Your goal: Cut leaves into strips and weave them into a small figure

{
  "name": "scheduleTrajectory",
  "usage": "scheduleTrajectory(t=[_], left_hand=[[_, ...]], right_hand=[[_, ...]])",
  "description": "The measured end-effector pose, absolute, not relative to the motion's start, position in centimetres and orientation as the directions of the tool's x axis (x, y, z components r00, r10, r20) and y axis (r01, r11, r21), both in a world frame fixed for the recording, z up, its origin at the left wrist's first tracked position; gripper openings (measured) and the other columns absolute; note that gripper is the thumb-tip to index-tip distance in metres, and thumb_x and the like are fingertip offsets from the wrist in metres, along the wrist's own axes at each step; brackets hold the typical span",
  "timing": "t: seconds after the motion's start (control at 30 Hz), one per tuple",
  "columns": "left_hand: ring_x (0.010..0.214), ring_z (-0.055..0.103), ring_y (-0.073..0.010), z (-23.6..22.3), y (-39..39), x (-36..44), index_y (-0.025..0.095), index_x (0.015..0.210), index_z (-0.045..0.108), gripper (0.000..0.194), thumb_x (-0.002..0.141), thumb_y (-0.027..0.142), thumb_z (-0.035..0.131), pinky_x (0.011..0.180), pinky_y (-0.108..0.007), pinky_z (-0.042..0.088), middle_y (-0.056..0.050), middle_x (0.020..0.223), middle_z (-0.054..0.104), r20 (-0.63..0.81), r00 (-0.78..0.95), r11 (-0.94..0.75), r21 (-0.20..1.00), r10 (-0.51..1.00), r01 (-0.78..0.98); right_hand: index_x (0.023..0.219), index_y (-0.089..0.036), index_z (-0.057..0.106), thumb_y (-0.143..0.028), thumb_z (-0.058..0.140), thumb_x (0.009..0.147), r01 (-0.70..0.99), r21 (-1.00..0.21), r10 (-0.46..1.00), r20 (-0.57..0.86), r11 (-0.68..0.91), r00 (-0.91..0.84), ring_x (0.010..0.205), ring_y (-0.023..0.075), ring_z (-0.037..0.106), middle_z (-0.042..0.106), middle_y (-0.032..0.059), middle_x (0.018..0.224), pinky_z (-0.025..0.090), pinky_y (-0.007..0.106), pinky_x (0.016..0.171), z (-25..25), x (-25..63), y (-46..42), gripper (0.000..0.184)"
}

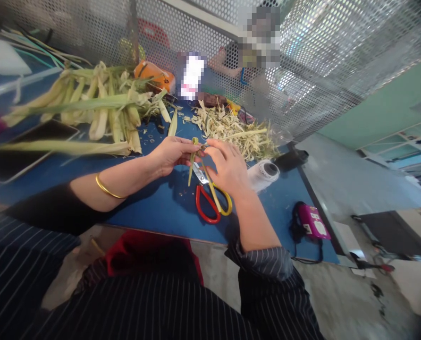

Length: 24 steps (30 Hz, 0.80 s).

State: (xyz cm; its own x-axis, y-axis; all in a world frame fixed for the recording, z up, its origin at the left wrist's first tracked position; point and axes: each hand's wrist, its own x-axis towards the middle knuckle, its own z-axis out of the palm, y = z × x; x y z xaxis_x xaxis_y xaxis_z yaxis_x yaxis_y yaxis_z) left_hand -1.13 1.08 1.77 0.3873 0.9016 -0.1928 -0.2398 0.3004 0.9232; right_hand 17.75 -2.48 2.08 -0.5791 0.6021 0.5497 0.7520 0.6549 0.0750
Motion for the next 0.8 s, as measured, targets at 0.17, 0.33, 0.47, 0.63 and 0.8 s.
scheduleTrajectory(t=[0.17,0.33,0.47,0.63,0.8], left_hand=[[0.056,0.063,-0.0105,1.7,0.9,-1.0,0.012,0.075,0.073,0.012,0.069,0.022,0.075,0.046,-0.019,0.043,-0.006,0.067,0.07,-0.139,0.372,0.21,0.965,0.918,-0.159],[0.06,0.064,-0.0116,1.7,0.3,-0.7,0.012,0.074,0.075,0.014,0.07,0.026,0.073,0.047,-0.019,0.043,-0.009,0.075,0.073,-0.051,0.449,0.071,0.997,0.892,-0.027],[0.063,0.065,-0.0123,1.7,-0.1,-0.6,0.013,0.075,0.075,0.016,0.074,0.028,0.069,0.048,-0.019,0.043,-0.009,0.078,0.073,0.01,0.527,-0.013,1.0,0.85,0.003],[0.058,0.06,-0.0115,1.5,-0.3,-0.4,0.013,0.072,0.074,0.013,0.071,0.026,0.071,0.047,-0.02,0.041,-0.007,0.067,0.069,0.03,0.512,-0.048,0.999,0.858,0.02],[0.052,0.056,-0.009,1.3,-0.5,-0.1,0.014,0.07,0.072,0.01,0.07,0.023,0.071,0.045,-0.02,0.039,-0.005,0.065,0.068,0.05,0.43,-0.079,0.996,0.901,0.05]], right_hand=[[0.104,-0.025,0.06,-0.036,0.047,0.093,0.799,0.063,0.642,0.56,0.597,-0.524,0.103,0.0218,0.06,0.065,0.0059,0.117,0.039,0.038,0.089,2.0,17.3,-2.8,0.02],[0.08,-0.022,0.061,-0.041,0.044,0.094,0.88,-0.173,0.728,0.642,0.442,-0.24,0.073,0.0165,0.059,0.067,0.0034,0.081,0.038,0.032,0.071,1.5,16.6,-2.8,0.029],[0.076,-0.022,0.06,-0.043,0.048,0.091,0.871,-0.355,0.809,0.583,0.341,-0.08,0.058,0.0134,0.053,0.061,-0.0012,0.063,0.035,0.028,0.06,1.0,16.5,-2.8,0.029],[0.077,-0.022,0.06,-0.035,0.051,0.088,0.838,-0.446,0.832,0.554,0.314,-0.017,0.057,0.0127,0.053,0.06,-0.0022,0.062,0.035,0.027,0.06,0.6,16.2,-2.8,0.019],[0.076,-0.022,0.06,-0.033,0.051,0.088,0.808,-0.493,0.827,0.563,0.323,0.012,0.061,0.0131,0.055,0.061,-0.001,0.066,0.038,0.028,0.062,0.4,15.6,-2.9,0.018]])
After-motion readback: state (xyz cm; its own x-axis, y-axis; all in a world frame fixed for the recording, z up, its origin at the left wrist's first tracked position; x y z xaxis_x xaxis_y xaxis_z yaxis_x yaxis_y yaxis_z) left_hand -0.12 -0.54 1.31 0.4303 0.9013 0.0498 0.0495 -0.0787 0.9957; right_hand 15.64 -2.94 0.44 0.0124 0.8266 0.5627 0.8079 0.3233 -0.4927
